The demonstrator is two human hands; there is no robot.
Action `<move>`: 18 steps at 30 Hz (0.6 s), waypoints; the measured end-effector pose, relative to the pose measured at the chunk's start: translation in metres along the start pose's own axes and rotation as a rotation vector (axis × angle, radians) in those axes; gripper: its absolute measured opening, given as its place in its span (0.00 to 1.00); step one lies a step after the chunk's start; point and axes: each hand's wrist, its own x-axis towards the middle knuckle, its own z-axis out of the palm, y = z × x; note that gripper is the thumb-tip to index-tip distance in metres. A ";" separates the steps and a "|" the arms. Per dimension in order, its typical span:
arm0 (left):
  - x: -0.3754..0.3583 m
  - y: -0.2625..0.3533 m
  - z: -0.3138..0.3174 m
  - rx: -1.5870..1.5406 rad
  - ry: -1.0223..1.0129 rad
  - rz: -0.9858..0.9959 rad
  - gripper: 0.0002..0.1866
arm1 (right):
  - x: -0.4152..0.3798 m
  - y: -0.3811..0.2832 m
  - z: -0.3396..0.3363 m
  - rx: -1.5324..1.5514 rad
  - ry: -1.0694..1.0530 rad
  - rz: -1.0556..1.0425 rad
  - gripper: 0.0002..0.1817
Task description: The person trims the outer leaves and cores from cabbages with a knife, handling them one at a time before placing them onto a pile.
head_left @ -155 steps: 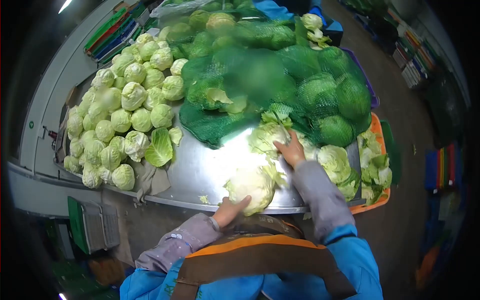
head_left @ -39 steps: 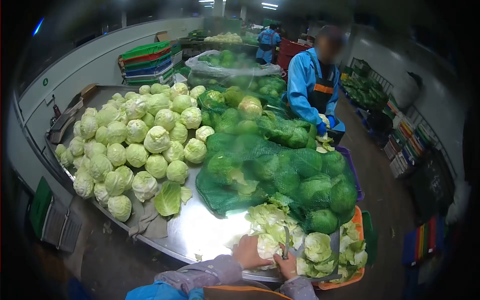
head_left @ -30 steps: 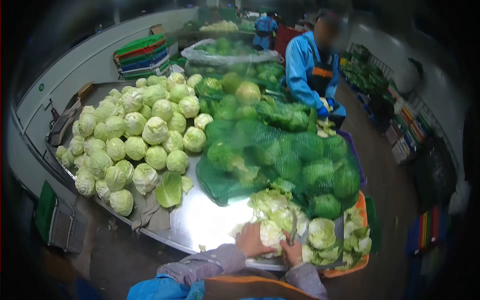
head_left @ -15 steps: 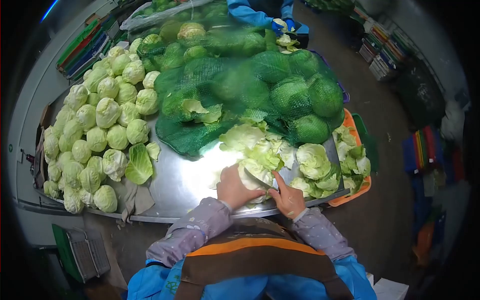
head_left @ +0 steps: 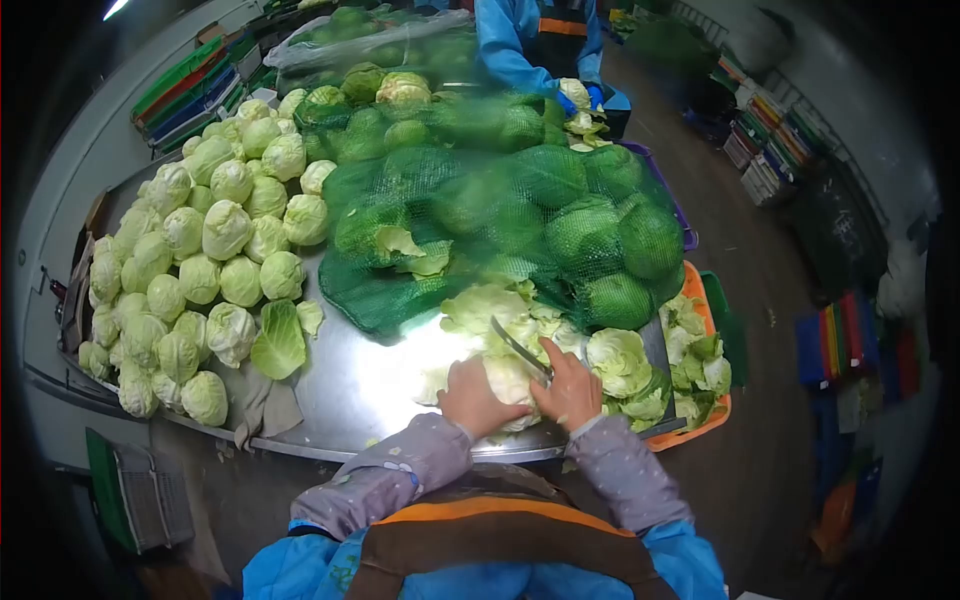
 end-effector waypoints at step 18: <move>-0.027 -0.045 -0.027 0.026 -0.098 0.372 0.56 | 0.047 0.008 0.041 0.159 0.463 -0.098 0.18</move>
